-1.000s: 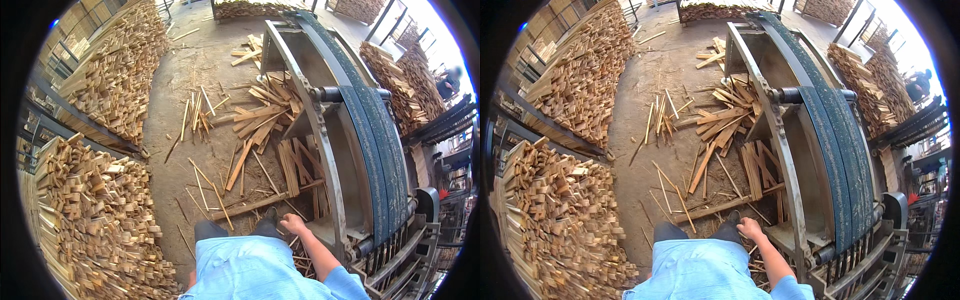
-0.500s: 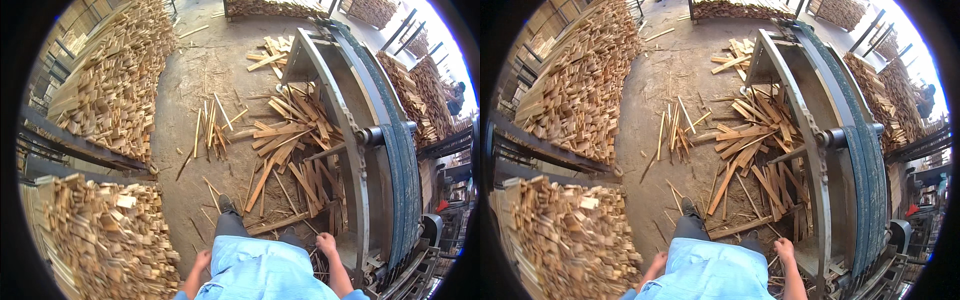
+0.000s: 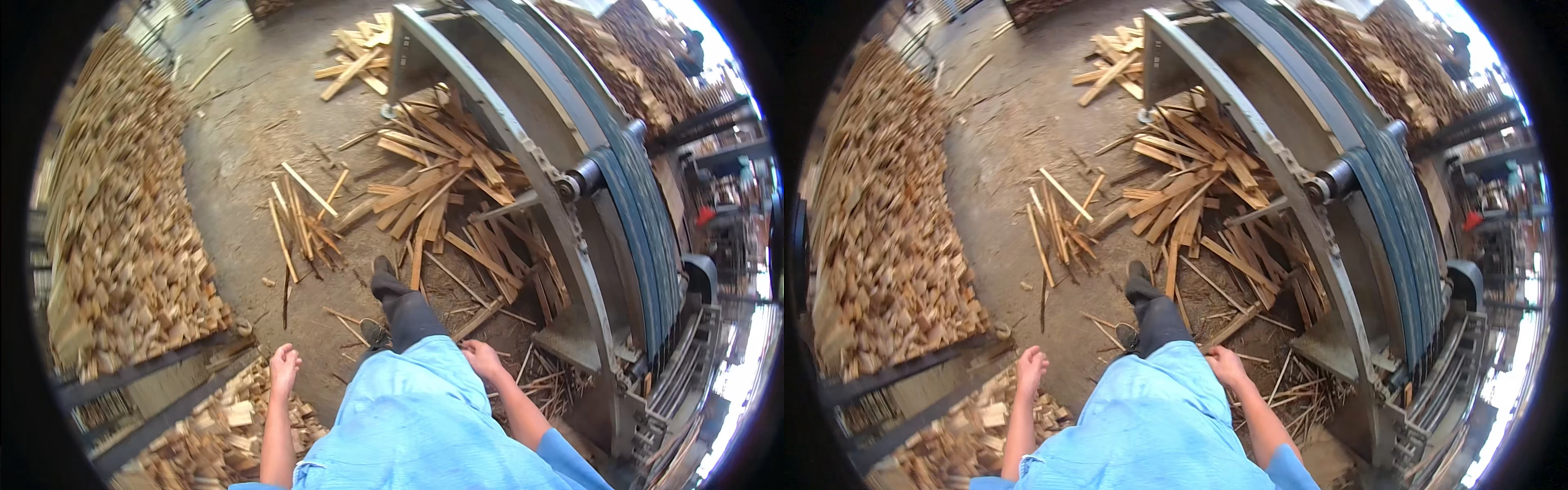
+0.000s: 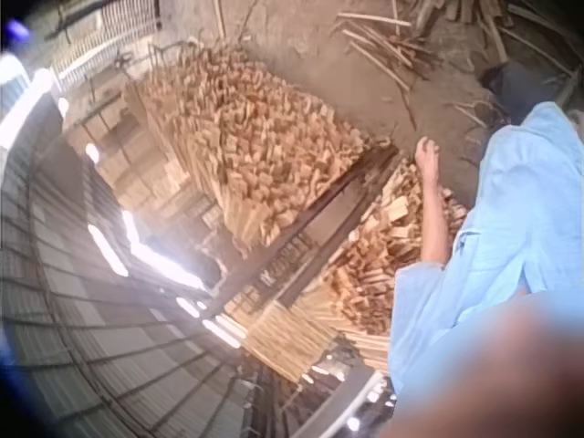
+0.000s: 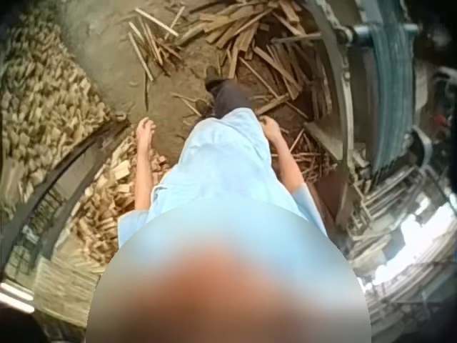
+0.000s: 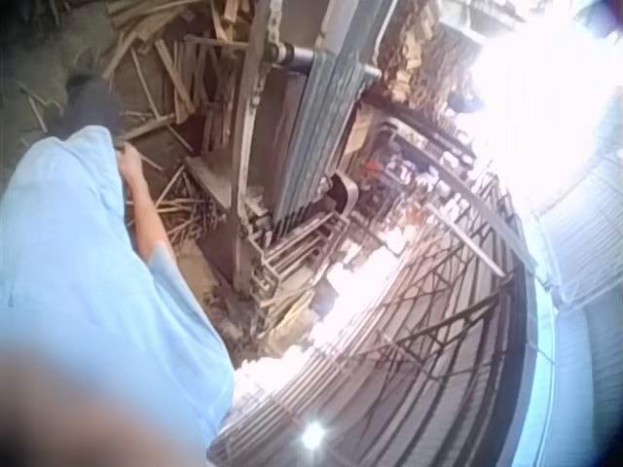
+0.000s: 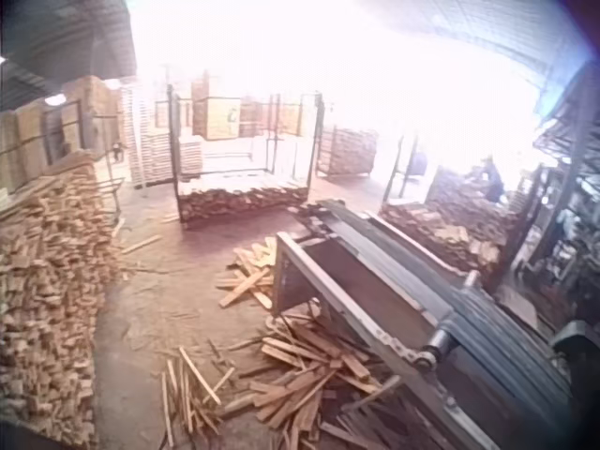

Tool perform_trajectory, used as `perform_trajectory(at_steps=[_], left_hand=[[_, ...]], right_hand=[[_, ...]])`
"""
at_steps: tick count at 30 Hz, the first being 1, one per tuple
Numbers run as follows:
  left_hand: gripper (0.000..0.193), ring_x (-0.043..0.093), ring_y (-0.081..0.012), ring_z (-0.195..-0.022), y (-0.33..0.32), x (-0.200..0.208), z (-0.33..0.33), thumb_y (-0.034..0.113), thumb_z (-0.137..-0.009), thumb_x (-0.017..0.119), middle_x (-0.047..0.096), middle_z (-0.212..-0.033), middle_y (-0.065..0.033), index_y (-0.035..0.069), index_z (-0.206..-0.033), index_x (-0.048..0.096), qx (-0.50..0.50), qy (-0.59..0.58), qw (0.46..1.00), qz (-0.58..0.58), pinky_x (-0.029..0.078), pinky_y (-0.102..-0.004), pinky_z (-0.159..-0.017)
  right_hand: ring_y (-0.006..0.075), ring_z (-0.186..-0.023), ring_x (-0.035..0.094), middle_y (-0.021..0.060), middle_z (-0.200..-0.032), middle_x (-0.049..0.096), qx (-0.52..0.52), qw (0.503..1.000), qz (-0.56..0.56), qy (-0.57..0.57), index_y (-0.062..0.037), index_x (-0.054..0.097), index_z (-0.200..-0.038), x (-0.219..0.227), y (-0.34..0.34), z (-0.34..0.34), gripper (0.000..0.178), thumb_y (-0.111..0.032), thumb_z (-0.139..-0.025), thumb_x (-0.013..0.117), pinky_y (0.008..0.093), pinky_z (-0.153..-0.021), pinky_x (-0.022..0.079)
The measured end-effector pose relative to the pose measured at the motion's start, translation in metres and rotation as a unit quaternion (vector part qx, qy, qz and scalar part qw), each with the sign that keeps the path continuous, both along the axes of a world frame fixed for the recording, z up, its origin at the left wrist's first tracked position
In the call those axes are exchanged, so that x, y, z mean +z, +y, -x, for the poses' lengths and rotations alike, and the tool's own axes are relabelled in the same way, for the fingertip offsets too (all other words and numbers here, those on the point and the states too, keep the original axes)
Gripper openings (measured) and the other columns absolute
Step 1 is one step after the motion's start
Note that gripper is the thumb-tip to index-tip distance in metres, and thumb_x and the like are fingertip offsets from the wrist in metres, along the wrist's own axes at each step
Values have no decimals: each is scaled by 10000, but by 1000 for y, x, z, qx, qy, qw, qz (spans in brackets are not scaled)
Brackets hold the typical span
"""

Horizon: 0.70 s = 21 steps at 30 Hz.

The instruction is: The person gathers thin wooden planks from a pile on the floor and stacks them onto a larger, organized pile. The person repeatedly picks up handfuls of planks, aligns them, and places them on the stack, clearing the floor area over time.

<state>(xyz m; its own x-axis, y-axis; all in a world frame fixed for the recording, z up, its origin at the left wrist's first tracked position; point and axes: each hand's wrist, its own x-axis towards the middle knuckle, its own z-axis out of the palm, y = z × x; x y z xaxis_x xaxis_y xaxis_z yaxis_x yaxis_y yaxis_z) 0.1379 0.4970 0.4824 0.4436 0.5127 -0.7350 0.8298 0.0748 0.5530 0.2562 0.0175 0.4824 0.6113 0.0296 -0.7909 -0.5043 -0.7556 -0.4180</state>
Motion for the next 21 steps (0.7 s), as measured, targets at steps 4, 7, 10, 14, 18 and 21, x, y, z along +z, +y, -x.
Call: perform_trajectory(at_steps=[4, 7, 10, 14, 18, 21], left_hand=[[426, 629, -134, -755, 13, -28, 6, 154, -934, 596, 662, -916, -73, -39, -1308, 533, -60, 18, 998, 10, 503, -281, -650], [294, 603, -149, -645, 49, -75, 62, 139, -950, 584, 648, -876, -68, 21, -1218, 556, 47, 74, 994, 60, 501, -307, -547], [326, 656, -164, -718, 22, -37, 31, 159, -953, 603, 677, -885, -79, -4, -1235, 603, -83, 139, 987, 22, 529, -310, -592], [340, 667, -172, -864, 6, 5, -14, 157, -941, 618, 705, -1018, -129, -55, -1207, 623, -141, 108, 984, -12, 536, -303, -760], [338, 666, -182, -897, 19, 26, -37, 152, -934, 620, 704, -1058, -135, -50, -1205, 629, -202, 77, 975, -45, 530, -307, -799], [341, 667, -194, -909, 38, 20, -49, 151, -930, 620, 702, -1077, -132, -40, -1212, 631, -247, 85, 964, -53, 527, -315, -814]], right_hand=[[235, -968, 684, 171, -1064, 721, -57, 997, -29, 51, 15, 671, -1156, -21, 33, -50, 443, -297, -841, 679, 332, -868, 520], [239, -964, 682, 180, -1039, 723, -27, 998, -15, 54, 16, 702, -1080, -59, 42, -82, 404, -291, -817, 681, 344, -867, 516], [191, -781, 689, 121, -936, 708, -139, 987, -73, 21, 27, 619, -1177, -64, 39, -118, 406, -229, -866, 657, 335, -707, 547], [142, -702, 657, 73, -887, 680, -176, 978, -109, 9, 19, 601, -1165, -64, 40, -172, 345, -203, -903, 636, 302, -627, 533], [132, -707, 661, 56, -874, 678, -189, 977, -97, -2, -17, 636, -1107, -50, 57, -219, 274, -192, -897, 634, 284, -598, 518], [124, -742, 670, 53, -940, 679, -211, 970, -118, -32, -17, 624, -1144, -72, 54, -226, 313, -213, -900, 629, 285, -588, 515]])
